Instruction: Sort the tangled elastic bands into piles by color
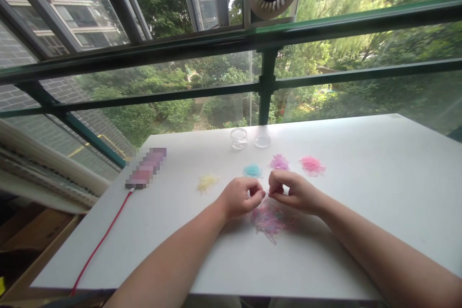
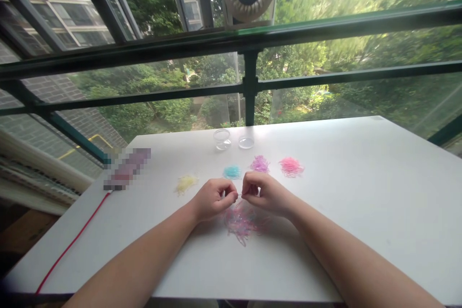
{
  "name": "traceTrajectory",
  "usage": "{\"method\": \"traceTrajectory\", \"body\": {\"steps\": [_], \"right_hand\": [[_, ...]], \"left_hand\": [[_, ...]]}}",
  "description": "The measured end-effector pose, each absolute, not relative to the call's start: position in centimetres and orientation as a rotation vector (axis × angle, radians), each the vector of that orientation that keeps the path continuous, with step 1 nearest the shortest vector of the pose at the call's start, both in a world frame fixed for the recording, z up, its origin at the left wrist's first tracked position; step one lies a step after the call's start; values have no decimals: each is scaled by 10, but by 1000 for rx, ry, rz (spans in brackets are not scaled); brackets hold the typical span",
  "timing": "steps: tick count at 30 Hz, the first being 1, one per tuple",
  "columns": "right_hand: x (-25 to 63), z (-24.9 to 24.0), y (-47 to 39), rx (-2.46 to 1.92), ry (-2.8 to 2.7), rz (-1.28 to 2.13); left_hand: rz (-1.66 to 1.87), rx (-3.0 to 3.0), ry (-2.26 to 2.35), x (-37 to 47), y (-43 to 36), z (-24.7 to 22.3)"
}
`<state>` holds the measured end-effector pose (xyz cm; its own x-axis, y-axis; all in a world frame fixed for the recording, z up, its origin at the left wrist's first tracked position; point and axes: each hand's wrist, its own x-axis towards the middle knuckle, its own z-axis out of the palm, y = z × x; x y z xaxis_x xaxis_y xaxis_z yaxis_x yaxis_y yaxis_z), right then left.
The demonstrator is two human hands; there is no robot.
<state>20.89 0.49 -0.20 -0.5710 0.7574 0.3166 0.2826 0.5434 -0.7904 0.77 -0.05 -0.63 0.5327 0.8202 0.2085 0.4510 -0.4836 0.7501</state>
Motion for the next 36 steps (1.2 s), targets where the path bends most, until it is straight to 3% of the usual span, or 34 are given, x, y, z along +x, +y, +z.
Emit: {"method": "traceTrajectory", "body": {"steps": [36], "right_hand": [[221,1,8,-868,-2154,1076]], "left_hand": [[798,2174,1021,8,2,-5]]}}
